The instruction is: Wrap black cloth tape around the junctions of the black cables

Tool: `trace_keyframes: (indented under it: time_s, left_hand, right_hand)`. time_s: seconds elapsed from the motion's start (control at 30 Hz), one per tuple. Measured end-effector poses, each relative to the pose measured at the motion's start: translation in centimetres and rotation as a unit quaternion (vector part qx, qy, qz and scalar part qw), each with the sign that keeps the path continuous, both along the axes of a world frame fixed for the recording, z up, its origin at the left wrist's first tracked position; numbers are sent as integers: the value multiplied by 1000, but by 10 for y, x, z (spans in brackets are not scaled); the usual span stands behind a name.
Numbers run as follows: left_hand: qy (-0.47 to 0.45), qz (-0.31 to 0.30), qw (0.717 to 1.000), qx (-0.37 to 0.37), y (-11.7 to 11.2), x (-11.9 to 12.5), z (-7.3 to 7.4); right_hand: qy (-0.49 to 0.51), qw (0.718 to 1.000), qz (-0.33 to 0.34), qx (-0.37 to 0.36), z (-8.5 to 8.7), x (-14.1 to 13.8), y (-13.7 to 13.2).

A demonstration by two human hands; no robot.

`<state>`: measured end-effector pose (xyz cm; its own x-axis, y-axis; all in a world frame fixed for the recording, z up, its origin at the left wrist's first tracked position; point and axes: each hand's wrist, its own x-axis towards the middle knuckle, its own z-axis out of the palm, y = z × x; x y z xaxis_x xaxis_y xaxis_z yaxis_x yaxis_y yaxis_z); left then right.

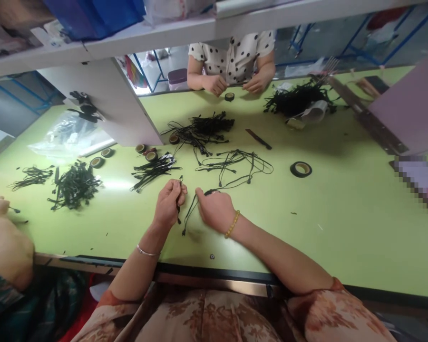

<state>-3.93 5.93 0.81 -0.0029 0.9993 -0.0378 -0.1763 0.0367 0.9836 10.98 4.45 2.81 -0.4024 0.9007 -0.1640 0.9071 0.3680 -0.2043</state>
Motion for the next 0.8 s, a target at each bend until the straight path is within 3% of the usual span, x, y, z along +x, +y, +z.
trace_keyframes:
  time_s: [0.13, 0.23, 0.33, 0.43, 0.6, 0.7, 0.8]
  left_hand:
    - [-6, -1, 1000, -27, 2, -6, 3]
    - [39, -19, 999, -24, 0, -7, 4]
    - [112, -57, 992, 1, -4, -6, 4]
    - [167, -94, 981, 29, -8, -3, 2]
    - [140, -152, 979, 6, -11, 0, 5]
    - [105, -148, 983, -15, -11, 1, 6]
    - [167, -131, 977, 35, -11, 2, 4]
  right_hand:
    - [-26, 998, 36, -51, 2, 1, -7]
    - [97, 995, 25, -6, 11, 12, -1]
    - [350, 937, -22, 4, 18, 22, 8]
    - [474, 880, -30, -24, 14, 25, 14]
    - [485, 873, -58, -5, 1, 19, 19]
    - [484, 872, -76, 8, -2, 18, 20]
    - [470, 880, -73, 23, -3, 18, 20]
